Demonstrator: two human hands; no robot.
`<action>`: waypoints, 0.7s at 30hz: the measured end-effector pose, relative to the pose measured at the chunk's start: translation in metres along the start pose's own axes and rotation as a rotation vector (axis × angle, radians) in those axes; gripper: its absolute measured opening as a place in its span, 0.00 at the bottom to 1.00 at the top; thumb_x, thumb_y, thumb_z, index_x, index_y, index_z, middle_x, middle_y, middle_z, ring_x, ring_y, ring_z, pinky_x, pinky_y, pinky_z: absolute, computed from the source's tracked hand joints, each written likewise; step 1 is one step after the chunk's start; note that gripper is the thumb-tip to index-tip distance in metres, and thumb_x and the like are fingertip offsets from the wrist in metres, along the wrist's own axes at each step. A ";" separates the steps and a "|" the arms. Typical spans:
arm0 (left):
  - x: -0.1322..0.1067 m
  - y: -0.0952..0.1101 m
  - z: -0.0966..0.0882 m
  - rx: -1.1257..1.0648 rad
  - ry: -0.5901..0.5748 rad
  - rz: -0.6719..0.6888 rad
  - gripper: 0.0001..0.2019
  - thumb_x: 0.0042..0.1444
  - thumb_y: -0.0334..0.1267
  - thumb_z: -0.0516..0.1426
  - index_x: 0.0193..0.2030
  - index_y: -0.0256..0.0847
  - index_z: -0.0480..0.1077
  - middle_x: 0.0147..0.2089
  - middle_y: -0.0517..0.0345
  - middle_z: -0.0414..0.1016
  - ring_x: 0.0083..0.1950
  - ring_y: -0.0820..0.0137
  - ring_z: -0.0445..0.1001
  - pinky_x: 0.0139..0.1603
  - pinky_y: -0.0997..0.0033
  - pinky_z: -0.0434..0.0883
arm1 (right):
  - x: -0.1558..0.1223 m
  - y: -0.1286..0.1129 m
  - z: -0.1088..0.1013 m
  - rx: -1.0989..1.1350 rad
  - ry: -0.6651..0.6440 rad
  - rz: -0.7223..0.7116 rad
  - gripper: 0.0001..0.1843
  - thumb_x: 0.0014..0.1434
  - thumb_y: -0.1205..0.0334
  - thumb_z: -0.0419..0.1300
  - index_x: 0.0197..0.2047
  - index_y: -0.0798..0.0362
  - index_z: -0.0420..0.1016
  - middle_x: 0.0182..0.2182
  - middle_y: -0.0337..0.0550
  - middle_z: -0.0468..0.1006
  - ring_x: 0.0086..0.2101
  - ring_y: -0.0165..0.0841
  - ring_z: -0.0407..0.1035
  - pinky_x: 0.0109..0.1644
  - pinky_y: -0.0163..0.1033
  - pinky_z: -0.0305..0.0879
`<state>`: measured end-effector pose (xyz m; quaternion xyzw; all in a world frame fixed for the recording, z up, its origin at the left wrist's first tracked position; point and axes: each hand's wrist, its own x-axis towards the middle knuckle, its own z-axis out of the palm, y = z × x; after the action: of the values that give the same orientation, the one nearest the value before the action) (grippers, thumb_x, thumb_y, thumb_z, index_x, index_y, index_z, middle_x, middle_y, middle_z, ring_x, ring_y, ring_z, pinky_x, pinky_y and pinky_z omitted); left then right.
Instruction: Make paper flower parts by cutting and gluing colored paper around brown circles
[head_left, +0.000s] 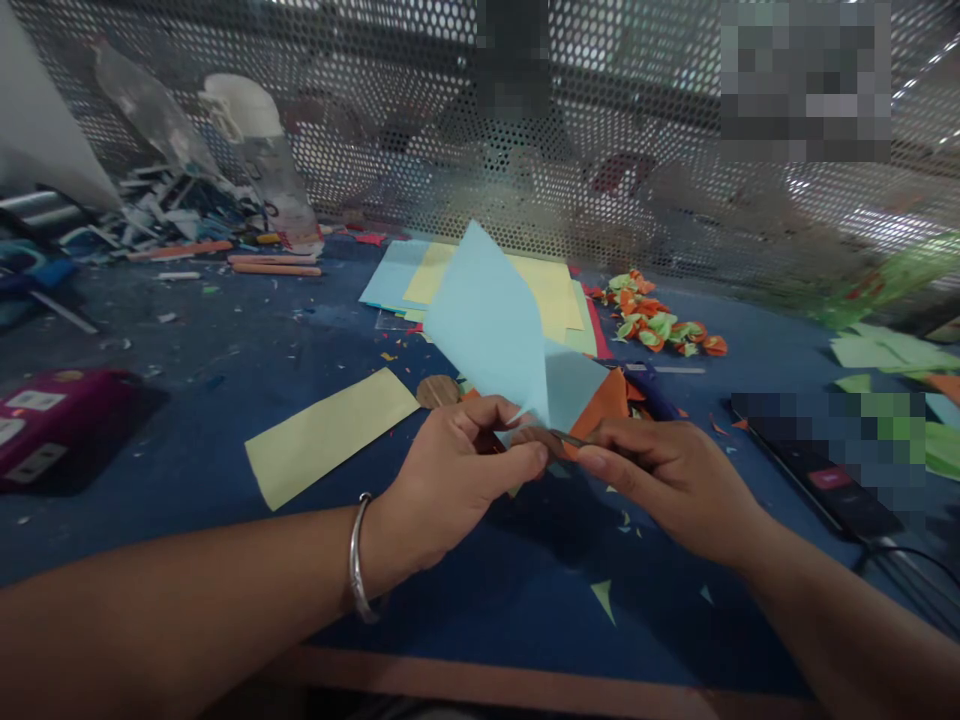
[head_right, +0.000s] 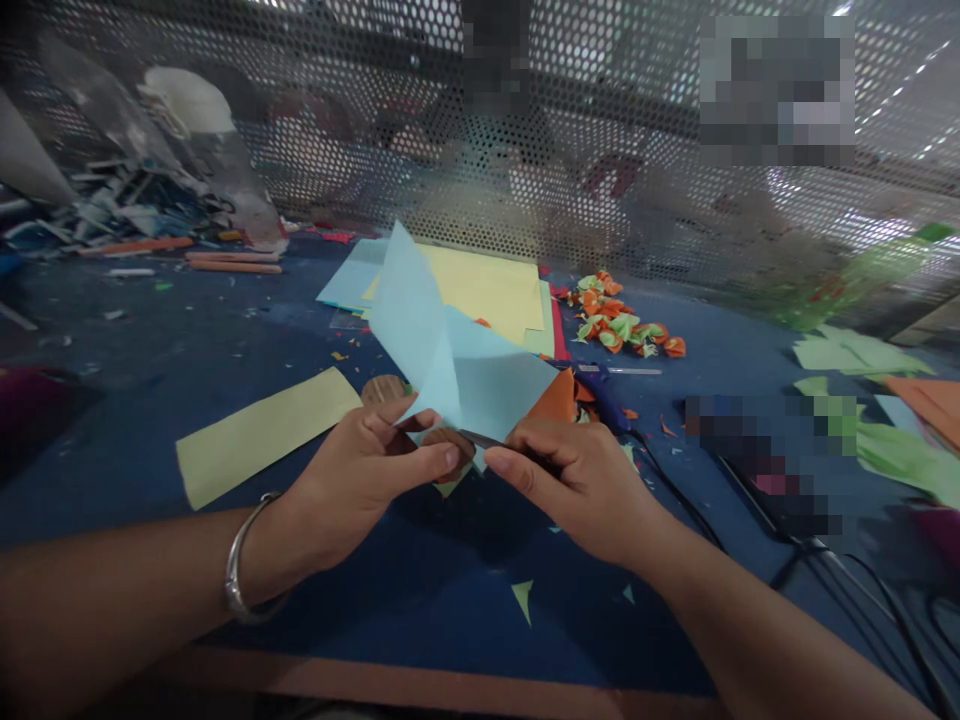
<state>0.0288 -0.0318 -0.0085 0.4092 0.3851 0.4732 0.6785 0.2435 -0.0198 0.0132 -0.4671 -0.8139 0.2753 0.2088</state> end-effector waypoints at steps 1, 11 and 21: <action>0.000 0.000 0.000 0.013 -0.004 -0.012 0.10 0.48 0.34 0.67 0.31 0.37 0.70 0.27 0.64 0.71 0.30 0.76 0.67 0.36 0.73 0.66 | 0.000 0.000 0.000 0.004 0.003 -0.008 0.26 0.70 0.46 0.55 0.24 0.53 0.67 0.19 0.32 0.60 0.21 0.24 0.55 0.25 0.33 0.50; 0.000 0.000 -0.001 0.015 -0.016 -0.035 0.07 0.48 0.35 0.68 0.31 0.38 0.75 0.28 0.61 0.73 0.31 0.75 0.67 0.34 0.72 0.66 | -0.001 0.001 -0.001 -0.020 0.040 -0.046 0.25 0.69 0.46 0.55 0.24 0.53 0.68 0.19 0.33 0.62 0.21 0.25 0.57 0.26 0.33 0.53; 0.000 0.001 -0.004 0.076 -0.049 0.032 0.05 0.52 0.35 0.68 0.32 0.35 0.78 0.31 0.58 0.76 0.34 0.73 0.70 0.38 0.71 0.68 | 0.001 -0.001 -0.002 -0.032 0.047 -0.072 0.25 0.69 0.46 0.55 0.26 0.53 0.70 0.18 0.33 0.64 0.20 0.25 0.57 0.24 0.33 0.53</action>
<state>0.0252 -0.0304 -0.0095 0.4523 0.3794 0.4587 0.6641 0.2441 -0.0190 0.0153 -0.4471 -0.8293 0.2437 0.2302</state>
